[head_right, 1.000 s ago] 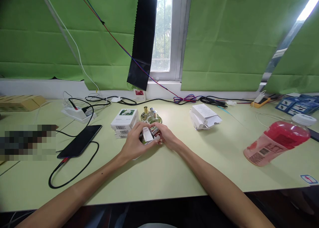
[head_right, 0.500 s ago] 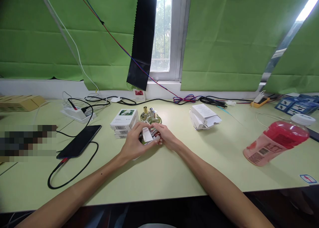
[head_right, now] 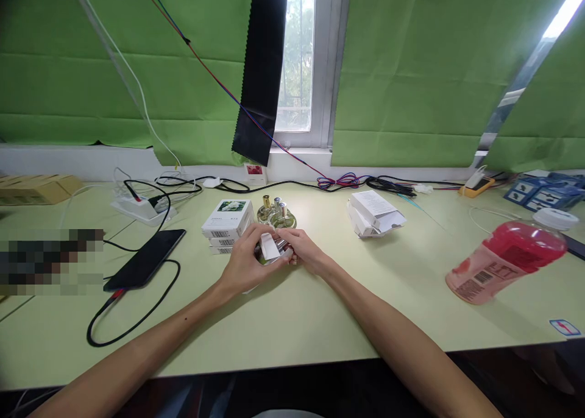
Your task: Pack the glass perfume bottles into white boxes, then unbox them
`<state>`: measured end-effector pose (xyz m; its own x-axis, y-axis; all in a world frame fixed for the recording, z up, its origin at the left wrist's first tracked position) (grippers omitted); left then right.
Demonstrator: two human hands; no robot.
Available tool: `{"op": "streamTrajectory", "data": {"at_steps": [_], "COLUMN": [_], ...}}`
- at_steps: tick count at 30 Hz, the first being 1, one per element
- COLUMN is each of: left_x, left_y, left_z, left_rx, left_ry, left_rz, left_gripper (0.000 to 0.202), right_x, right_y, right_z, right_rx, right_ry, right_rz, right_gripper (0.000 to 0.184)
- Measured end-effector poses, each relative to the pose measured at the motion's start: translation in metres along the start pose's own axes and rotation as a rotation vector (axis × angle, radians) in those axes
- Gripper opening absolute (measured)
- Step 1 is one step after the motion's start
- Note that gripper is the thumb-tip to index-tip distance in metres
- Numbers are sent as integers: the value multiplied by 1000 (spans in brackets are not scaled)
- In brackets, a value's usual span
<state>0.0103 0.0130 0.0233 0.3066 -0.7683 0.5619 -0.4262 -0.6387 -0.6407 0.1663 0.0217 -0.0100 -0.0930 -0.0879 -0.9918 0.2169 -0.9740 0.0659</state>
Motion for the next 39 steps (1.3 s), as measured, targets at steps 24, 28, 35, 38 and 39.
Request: {"op": "streamTrajectory", "data": {"at_steps": [24,28,35,38,39], "left_x": [-4,-4,-4,-4,-4], "left_y": [3,3,3,3,3], "left_z": [2,2,2,3,3], "left_rx": [-3,-16,-29,-36,-38], "left_ry": [-23,-21,-18,-15,-13], "left_rz": [-148,-160,-142,-149,-147], "left_gripper": [62,62,61,61,61], "right_x": [-3,-1,2,1,0], "right_y": [3,2,0,1,2], "right_z": [2,1,0,1,2], "right_rx": [-12,-17,-31,-39,-39], "right_ry": [100,91,55,43,39], "right_rz": [13,18,21,24,26], "right_gripper": [52,51,50,51,51]}}
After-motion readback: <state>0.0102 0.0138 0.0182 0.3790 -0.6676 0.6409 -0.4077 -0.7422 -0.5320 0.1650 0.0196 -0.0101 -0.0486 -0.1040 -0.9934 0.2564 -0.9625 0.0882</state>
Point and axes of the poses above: each hand's wrist, its own y-axis away from the middle knuckle, its own z-axis out of the palm, x = y × z, the point moved 2 cm from there along -y, towards the middle knuckle, and after that the axes turned 6 degrees about y, right-handed, at the moved point
